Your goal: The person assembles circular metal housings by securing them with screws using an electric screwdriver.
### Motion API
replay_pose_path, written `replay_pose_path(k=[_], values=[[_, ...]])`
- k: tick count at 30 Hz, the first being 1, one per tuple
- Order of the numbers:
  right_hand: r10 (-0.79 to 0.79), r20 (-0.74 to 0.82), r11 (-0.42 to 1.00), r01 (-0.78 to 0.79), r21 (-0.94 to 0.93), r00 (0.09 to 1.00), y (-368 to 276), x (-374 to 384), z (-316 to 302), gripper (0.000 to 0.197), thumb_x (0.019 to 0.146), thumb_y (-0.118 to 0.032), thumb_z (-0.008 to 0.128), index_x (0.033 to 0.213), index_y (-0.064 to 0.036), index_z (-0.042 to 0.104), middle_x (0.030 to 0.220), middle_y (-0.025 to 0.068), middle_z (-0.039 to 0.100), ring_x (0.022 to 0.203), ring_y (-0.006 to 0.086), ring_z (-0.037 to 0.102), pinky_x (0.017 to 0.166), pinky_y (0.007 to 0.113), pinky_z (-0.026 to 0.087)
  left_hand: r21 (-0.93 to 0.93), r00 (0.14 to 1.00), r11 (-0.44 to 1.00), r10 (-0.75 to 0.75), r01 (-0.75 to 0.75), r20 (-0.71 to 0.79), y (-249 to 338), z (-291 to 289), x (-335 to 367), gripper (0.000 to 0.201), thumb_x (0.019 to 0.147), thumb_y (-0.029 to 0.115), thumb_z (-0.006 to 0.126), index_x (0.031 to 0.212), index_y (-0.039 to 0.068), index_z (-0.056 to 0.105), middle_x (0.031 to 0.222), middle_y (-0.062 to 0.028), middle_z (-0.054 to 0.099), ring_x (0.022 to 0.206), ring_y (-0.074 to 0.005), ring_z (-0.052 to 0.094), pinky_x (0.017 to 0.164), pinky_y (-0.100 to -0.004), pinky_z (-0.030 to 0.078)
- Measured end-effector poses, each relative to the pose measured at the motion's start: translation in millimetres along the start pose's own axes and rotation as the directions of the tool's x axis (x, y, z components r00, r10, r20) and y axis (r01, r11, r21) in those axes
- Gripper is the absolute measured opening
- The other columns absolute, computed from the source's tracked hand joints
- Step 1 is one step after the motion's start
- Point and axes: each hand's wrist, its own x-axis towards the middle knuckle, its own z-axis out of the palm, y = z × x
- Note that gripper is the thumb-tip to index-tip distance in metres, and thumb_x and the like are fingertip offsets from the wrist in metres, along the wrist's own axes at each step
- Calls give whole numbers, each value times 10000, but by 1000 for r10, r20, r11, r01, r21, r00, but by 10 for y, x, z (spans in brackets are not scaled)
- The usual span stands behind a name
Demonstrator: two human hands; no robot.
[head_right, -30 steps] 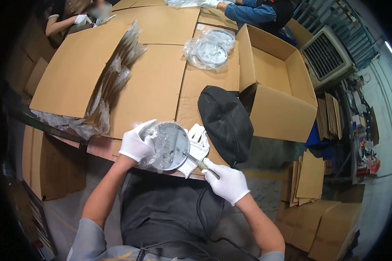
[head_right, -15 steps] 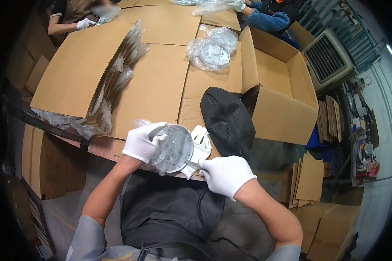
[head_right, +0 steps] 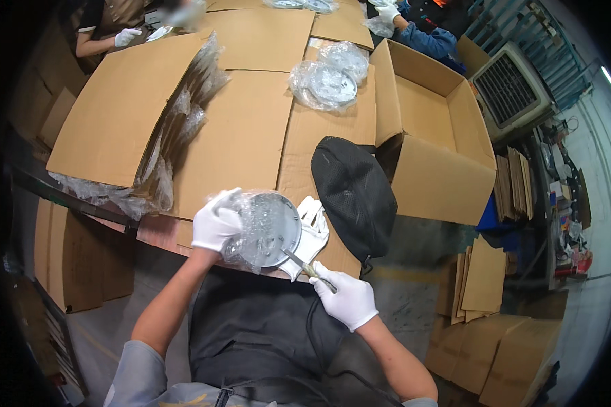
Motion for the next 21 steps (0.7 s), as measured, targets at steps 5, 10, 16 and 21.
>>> replay_pose_path(k=[5, 10, 16, 21], values=[[3, -105, 992, 11, 129, 994, 21, -74, 191, 309, 865, -321, 741, 1111, -134, 733, 929, 114, 731, 769, 261, 717, 675, 335, 572, -104, 951, 992, 41, -77, -307, -141, 258, -618, 472, 869, 109, 603, 1327, 5, 563, 1152, -156, 677, 1093, -228, 644, 958, -304, 483], [27, -37, 993, -22, 115, 999, -36, -118, 81, 306, 867, -235, 744, 1134, -86, 723, 933, 136, 736, 804, 241, 732, 730, 308, 569, -108, 946, 994, -47, 13, -322, 69, 252, -495, 439, 833, 63, 574, 1265, -4, 616, 1035, -244, 709, 1000, -290, 711, 874, -319, 538], [-154, 32, 975, 157, -156, 988, -164, -18, -490, 313, 898, -335, 670, 1170, -185, 701, 781, 39, 695, 648, 215, 675, 580, 328, 537, 76, 964, 993, 68, -91, 255, 317, -255, 113, 327, 848, 96, 571, 1143, 68, 710, 996, -193, 716, 927, -279, 717, 834, -323, 549], [-230, 180, 894, 281, -349, 956, -306, 282, -653, 225, 887, -282, 674, 1082, -177, 716, 755, 54, 689, 658, 232, 676, 566, 338, 522, 262, 849, 942, 44, -211, 527, 469, -300, 377, 296, 870, 205, 581, 1118, 138, 727, 1018, -171, 708, 941, -339, 679, 864, -362, 539]])
